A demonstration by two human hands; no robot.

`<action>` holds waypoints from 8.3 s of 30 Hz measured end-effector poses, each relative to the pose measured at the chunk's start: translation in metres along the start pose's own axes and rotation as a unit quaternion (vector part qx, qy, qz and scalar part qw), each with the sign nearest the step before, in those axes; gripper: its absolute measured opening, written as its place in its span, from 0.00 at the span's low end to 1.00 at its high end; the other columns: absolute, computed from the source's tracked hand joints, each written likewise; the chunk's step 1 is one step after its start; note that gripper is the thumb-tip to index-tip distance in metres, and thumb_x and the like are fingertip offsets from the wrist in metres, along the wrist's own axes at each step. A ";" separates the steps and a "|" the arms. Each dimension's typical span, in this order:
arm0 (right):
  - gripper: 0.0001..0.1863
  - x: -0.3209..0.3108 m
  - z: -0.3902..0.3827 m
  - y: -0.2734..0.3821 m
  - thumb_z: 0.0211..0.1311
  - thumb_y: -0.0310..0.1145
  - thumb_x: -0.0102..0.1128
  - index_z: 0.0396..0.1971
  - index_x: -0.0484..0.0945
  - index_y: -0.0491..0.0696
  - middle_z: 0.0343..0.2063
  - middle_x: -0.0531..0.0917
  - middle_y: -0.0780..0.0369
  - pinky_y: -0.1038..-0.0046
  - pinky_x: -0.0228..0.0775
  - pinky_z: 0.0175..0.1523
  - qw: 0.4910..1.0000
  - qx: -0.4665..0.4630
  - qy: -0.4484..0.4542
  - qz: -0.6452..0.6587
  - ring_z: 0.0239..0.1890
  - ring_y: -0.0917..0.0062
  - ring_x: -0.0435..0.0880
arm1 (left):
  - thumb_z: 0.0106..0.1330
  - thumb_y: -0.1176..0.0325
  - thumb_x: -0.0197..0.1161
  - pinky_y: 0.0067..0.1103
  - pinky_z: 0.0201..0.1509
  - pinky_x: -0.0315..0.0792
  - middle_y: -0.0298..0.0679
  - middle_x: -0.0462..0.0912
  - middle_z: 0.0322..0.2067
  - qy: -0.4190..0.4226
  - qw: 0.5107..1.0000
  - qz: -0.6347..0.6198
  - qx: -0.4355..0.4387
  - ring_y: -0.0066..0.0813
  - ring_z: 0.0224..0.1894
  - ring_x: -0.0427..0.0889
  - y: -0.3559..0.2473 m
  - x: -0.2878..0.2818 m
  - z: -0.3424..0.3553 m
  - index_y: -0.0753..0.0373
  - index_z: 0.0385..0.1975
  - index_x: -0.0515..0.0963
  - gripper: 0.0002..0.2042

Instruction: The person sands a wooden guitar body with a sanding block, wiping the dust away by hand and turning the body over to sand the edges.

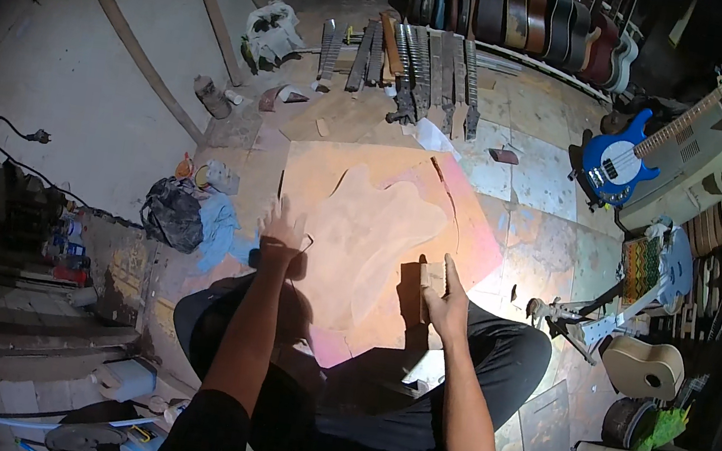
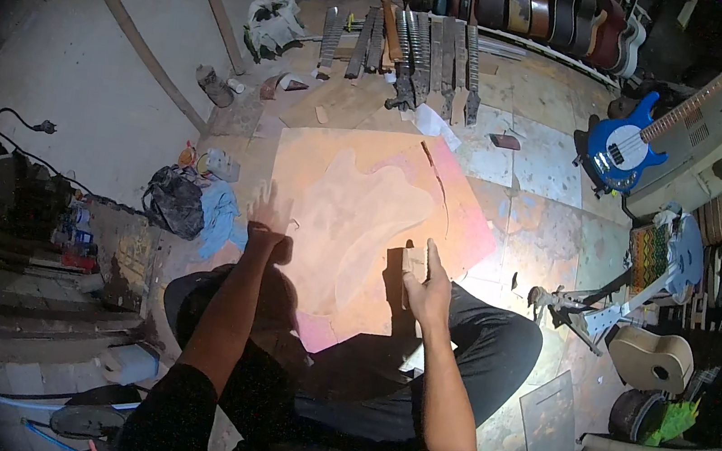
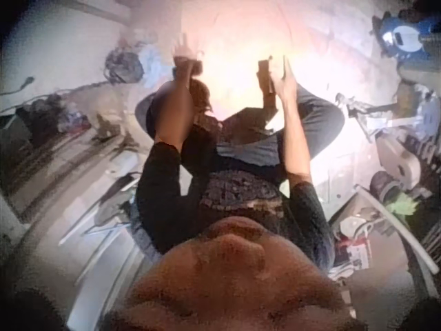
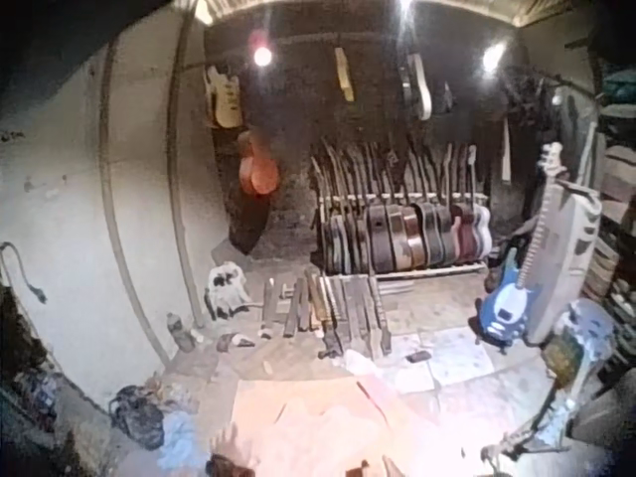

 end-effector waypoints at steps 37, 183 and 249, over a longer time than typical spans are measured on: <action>0.37 0.081 -0.044 -0.010 0.71 0.32 0.61 0.79 0.64 0.59 0.50 0.82 0.61 0.61 0.84 0.34 0.869 0.230 0.111 0.424 0.40 0.70 0.85 | 0.53 0.43 0.82 0.46 0.70 0.72 0.63 0.74 0.66 0.084 0.969 -0.174 0.155 0.69 0.66 0.75 0.030 0.000 0.010 0.64 0.77 0.60 0.55; 0.45 0.045 0.061 0.025 0.57 0.26 0.74 0.77 0.70 0.62 0.38 0.77 0.47 0.53 0.76 0.41 0.922 -0.084 -0.127 -0.356 0.39 0.50 0.80 | 0.66 0.40 0.66 0.51 0.86 0.42 0.48 0.56 0.82 0.072 0.975 -0.074 0.199 0.49 0.84 0.50 -0.121 -0.012 -0.053 0.51 0.81 0.62 0.44; 0.26 0.103 0.030 0.068 0.72 0.33 0.62 0.68 0.81 0.69 0.37 0.80 0.48 0.53 0.78 0.37 0.903 -0.130 -0.094 -0.399 0.35 0.52 0.82 | 0.79 0.57 0.55 0.47 0.86 0.45 0.38 0.63 0.80 0.041 0.978 -0.060 0.195 0.42 0.84 0.54 -0.106 -0.003 -0.054 0.50 0.76 0.70 0.27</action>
Point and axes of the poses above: each hand's wrist, its own z-axis towards the middle knuckle, its own x-axis out of the palm, y = z × x, the point moved 7 cm from there along z, towards the middle knuckle
